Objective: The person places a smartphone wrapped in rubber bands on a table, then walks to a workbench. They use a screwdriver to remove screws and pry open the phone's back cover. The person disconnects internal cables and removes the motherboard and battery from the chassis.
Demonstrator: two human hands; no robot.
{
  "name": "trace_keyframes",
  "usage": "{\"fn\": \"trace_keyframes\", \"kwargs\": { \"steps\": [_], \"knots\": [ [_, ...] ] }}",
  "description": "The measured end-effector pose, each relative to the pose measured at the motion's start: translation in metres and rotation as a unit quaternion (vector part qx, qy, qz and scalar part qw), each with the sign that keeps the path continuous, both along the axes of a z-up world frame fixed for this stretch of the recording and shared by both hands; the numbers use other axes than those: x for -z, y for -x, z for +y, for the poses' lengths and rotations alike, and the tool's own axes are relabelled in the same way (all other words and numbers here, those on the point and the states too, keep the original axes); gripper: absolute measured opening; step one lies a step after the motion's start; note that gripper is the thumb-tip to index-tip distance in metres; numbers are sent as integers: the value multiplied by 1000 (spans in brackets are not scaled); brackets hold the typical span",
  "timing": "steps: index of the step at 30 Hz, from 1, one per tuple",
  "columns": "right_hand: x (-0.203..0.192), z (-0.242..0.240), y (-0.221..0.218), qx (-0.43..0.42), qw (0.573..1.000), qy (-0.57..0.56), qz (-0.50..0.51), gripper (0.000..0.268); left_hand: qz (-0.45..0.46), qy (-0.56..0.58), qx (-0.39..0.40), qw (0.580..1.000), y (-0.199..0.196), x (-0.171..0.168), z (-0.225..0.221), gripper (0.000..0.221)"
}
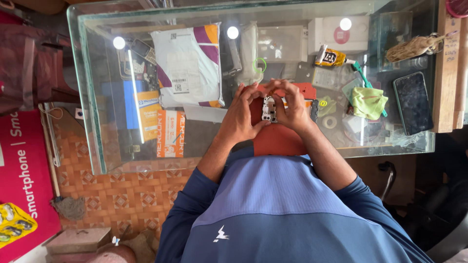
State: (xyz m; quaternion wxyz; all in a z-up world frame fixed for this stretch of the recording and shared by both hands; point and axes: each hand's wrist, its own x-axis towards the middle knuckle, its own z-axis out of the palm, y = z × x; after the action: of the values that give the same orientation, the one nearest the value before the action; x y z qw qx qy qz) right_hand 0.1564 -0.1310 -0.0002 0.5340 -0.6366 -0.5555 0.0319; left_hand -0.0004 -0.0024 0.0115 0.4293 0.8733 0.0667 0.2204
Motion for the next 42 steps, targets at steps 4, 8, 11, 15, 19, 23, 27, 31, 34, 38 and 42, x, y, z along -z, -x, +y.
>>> {"fn": "trace_keyframes", "kwargs": {
  "steps": [4,8,11,15,19,23,27,31,34,38,42],
  "knots": [
    [-2,5,5,-2,999,-38,24,69,-29,-14,-1,999,0,-1,1,99],
    [-2,4,4,32,998,-12,44,63,-171,29,-79,982,4,-30,3,50],
    [-7,0,4,-47,998,-14,27,65,-245,131,-16,961,8,-93,8,23],
    [-12,-1,3,-70,995,21,70,68,-258,278,263,887,18,-202,-3,26],
    [-16,4,5,-73,996,-32,27,73,-219,343,361,839,2,-256,-25,27],
    [-21,3,5,-71,997,-39,19,75,-215,376,406,805,-19,-275,-46,29],
    [-19,4,2,-60,996,-54,29,75,-183,382,429,798,-22,-282,-60,31],
    [-16,0,2,-53,997,-46,23,76,-171,399,433,790,-20,-285,-67,33],
    [-17,0,2,-61,997,-50,25,76,-162,407,433,788,-19,-290,-70,34],
    [-22,-2,4,-54,997,-33,36,76,-162,400,437,789,-24,-295,-64,36],
    [-20,2,6,-51,997,-44,23,75,-164,406,446,780,-26,-295,-64,38]
  ]
}}
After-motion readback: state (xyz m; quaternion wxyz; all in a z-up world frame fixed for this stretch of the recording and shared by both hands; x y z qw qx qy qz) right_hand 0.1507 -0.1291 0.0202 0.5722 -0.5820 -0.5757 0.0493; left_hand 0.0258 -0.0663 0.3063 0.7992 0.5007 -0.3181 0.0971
